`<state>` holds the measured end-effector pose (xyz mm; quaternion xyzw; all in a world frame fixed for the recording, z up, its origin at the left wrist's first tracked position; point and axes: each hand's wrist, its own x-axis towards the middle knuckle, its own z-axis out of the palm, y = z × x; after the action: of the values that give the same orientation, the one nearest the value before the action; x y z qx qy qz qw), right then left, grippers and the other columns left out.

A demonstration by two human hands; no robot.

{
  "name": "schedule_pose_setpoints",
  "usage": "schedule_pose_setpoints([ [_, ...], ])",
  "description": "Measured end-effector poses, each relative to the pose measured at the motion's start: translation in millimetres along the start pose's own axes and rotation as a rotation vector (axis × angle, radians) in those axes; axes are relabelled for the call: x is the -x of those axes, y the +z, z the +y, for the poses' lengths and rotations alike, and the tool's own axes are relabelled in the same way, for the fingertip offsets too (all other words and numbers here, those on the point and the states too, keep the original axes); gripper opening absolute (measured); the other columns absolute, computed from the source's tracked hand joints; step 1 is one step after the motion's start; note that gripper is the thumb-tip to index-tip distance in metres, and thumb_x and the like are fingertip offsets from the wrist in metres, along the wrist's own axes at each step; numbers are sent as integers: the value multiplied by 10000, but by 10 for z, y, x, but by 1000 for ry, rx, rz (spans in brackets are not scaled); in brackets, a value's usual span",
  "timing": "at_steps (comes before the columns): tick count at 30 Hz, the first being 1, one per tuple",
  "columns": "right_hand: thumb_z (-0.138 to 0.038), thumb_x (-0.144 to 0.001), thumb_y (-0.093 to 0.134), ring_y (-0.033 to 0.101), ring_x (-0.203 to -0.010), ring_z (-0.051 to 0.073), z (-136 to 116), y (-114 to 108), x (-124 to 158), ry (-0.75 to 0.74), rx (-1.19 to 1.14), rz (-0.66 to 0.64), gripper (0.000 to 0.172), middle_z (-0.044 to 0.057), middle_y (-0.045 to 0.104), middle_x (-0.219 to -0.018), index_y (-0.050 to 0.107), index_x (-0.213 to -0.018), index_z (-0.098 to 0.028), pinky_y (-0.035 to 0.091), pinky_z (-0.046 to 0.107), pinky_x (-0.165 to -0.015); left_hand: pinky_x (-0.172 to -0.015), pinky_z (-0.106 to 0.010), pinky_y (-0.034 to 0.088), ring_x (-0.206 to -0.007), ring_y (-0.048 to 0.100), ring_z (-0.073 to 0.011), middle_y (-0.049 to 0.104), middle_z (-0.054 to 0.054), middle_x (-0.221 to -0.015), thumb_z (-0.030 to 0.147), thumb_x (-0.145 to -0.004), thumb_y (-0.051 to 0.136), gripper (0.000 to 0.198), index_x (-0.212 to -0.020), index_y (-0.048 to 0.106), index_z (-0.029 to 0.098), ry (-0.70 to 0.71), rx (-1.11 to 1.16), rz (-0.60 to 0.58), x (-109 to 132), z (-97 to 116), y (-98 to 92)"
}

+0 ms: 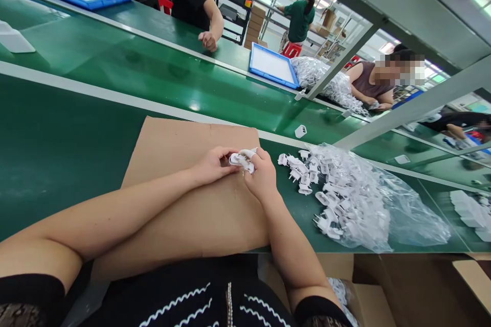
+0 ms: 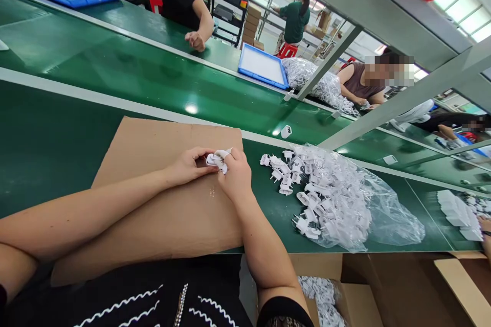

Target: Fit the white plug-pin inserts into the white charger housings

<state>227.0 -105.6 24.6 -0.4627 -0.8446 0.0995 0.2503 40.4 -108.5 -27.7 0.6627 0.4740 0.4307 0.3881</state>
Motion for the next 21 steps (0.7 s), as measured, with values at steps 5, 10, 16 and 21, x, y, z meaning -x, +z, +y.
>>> schedule_pose_setpoints([
  [5,-79,-743,570,539,-945,249,-15,4,-24,10,62,-48,424,81,605,-981,679,-1132,-208,456,328,-737,-810,-356,503,-963,623,-257,695,-59,-1105,547,-785,739,521,-1175,673,207,17,-1,-6,-9,6,0],
  [10,-78,-763,572,525,-937,253,-65,-10,-40,12,158,-82,393,85,613,-997,677,-1116,-215,424,321,-684,-800,-356,492,-898,614,-239,698,-60,-1033,479,-891,654,409,-1190,656,200,225,-147,32,3,-20,15],
  [16,-82,-779,572,506,-894,244,-111,5,-32,47,196,-78,243,80,604,-960,668,-961,-210,395,310,-652,-761,-386,469,-856,582,-264,675,-105,-937,403,-1004,518,403,-1280,576,114,393,-599,61,51,-3,22],
  [21,-85,-771,571,498,-845,224,-106,59,-25,89,181,-61,146,74,569,-921,624,-837,-203,367,296,-604,-713,-385,451,-834,567,-267,644,-113,-908,433,-1022,474,389,-1177,614,105,387,-797,34,67,81,6],
])
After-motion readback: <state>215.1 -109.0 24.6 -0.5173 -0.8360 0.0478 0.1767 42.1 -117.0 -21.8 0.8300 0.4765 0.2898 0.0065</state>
